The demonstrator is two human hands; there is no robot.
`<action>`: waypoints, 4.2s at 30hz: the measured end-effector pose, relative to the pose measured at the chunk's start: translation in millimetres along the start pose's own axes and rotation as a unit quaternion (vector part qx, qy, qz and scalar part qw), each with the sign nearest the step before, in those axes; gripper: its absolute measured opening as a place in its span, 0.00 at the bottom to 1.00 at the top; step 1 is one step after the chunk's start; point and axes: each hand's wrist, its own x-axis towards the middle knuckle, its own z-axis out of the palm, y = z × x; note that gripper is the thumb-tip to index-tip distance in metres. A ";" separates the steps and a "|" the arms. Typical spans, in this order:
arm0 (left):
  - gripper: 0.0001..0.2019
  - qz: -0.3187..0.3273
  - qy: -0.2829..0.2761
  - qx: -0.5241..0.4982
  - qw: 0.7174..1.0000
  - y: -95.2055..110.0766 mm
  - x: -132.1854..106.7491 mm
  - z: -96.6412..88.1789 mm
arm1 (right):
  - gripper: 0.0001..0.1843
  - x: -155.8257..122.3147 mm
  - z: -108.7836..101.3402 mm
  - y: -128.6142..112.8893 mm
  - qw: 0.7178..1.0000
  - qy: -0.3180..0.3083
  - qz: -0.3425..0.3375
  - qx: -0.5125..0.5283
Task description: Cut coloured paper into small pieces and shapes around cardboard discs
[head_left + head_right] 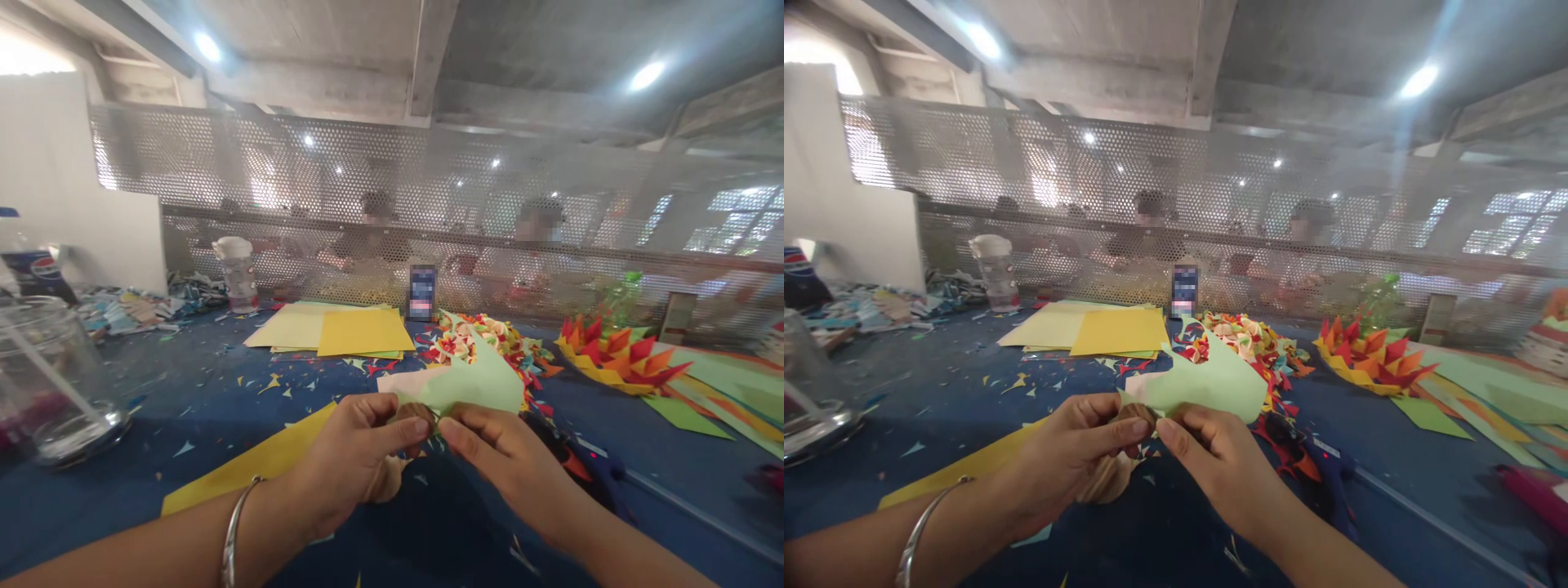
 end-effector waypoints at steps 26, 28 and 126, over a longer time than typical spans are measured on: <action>0.12 0.001 -0.019 -0.002 1.000 2.2 0.3 2.8 | 0.20 1.5 -0.7 1.4 0.999 0.021 -0.008 -0.040; 0.12 0.000 -0.026 -0.004 1.000 1.2 1.2 1.7 | 0.21 1.5 -0.8 1.9 0.999 0.017 -0.002 -0.045; 0.12 0.032 -0.041 0.167 0.985 5.3 6.3 -5.5 | 0.10 0.9 6.5 8.2 0.996 0.072 -0.005 0.043</action>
